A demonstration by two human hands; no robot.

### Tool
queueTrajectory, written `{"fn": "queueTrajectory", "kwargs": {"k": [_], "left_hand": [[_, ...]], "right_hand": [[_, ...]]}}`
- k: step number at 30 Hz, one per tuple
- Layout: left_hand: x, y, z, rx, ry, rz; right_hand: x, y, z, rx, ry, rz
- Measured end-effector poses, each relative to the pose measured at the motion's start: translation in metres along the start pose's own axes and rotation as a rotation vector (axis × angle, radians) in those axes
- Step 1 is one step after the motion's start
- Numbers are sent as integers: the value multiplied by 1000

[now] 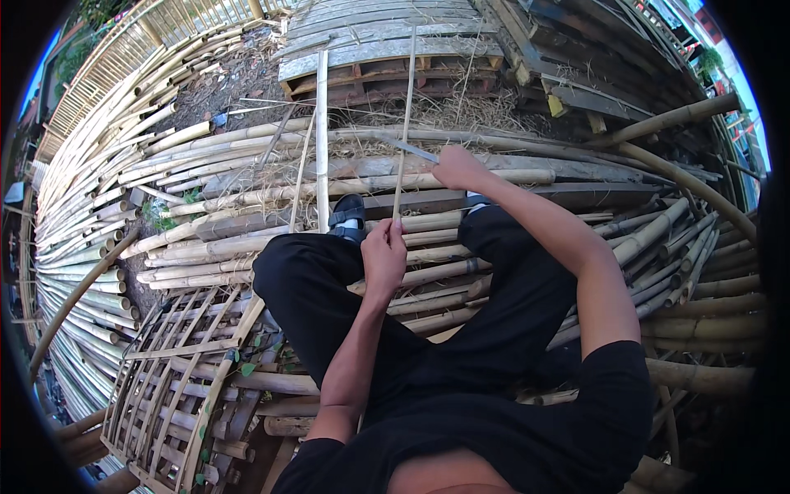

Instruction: The person peels a bamboo stick using a knife, drawing the blade along the length of the stick to strip its surface while holding it by hand.

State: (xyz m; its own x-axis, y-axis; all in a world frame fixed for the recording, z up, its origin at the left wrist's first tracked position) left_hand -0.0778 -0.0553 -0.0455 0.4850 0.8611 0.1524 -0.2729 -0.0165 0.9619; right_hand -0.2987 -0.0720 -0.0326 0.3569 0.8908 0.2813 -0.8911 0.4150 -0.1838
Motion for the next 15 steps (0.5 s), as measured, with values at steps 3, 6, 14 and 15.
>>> {"fn": "queueTrajectory", "kwargs": {"k": [3, 6, 14, 15], "left_hand": [[3, 12, 0, 30, -23, 11], [1, 16, 3, -27, 15, -59], [6, 36, 8, -271, 130, -148], [7, 36, 8, -296, 137, -161]], "right_hand": [[-8, 51, 24, -70, 88, -204], [-4, 47, 42, -69, 123, -182], [33, -47, -14, -31, -20, 123], [20, -24, -17, -29, -38, 28]]}}
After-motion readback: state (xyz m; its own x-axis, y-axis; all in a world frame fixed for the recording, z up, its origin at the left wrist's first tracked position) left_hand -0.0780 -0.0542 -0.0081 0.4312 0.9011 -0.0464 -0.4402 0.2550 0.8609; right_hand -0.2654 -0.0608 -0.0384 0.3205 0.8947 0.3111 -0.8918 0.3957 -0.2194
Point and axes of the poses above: each hand's wrist, its own x-axis away from the middle knuckle, its own z-axis out of the back of the hand, y = z × x, the point moved 10 cm from there along -x, towards the middle knuckle
